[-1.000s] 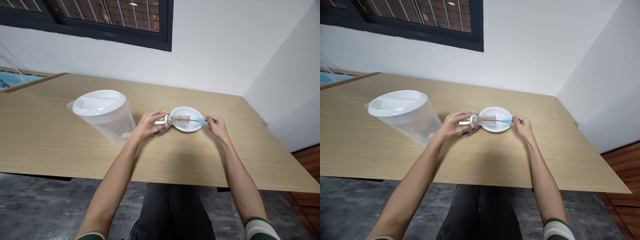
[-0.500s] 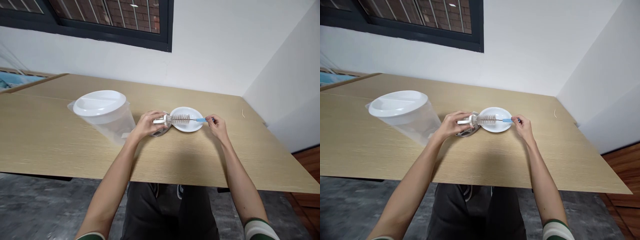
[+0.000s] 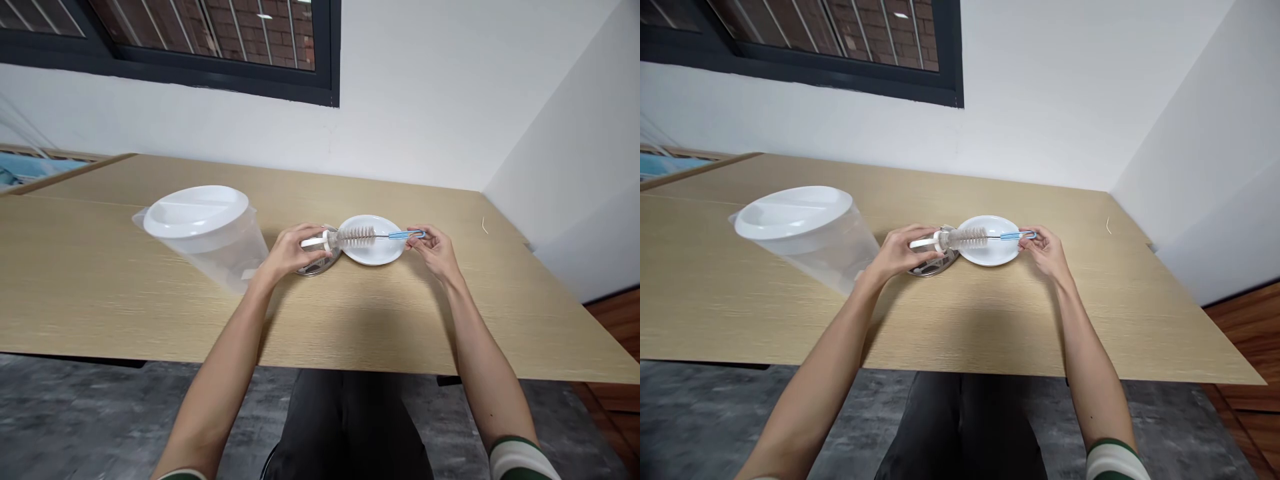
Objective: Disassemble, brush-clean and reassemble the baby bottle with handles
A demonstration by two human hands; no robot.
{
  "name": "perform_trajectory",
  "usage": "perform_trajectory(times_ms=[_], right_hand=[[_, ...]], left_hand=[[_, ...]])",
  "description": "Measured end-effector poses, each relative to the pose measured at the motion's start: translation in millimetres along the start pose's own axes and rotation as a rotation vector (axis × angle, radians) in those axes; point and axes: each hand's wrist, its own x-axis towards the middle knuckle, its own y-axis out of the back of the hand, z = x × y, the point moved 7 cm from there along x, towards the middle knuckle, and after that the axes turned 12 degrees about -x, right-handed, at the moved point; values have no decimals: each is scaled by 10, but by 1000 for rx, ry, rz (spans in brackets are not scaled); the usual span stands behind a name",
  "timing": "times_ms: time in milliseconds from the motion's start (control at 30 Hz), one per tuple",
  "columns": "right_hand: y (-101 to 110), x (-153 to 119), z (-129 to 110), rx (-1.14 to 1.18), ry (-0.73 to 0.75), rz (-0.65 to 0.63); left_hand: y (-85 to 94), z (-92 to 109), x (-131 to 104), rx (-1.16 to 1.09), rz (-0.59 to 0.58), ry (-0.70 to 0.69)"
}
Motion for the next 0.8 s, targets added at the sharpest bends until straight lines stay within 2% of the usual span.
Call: perform_trajectory(times_ms=[167,367,467,800], right_hand=[[-15,-8,36,25,-55,-40],[6,-14,115,-93,-69,22],[-15,-9,137,-124,-85,9],[54,17,73,-96,40,102]], left_hand=[[-26,-22,-7,8,-14,17],[-60,15,-15,26,-12,-34],[-57,23,-19,48,-8,-54],[-18,6,-9,28,-16,-29]])
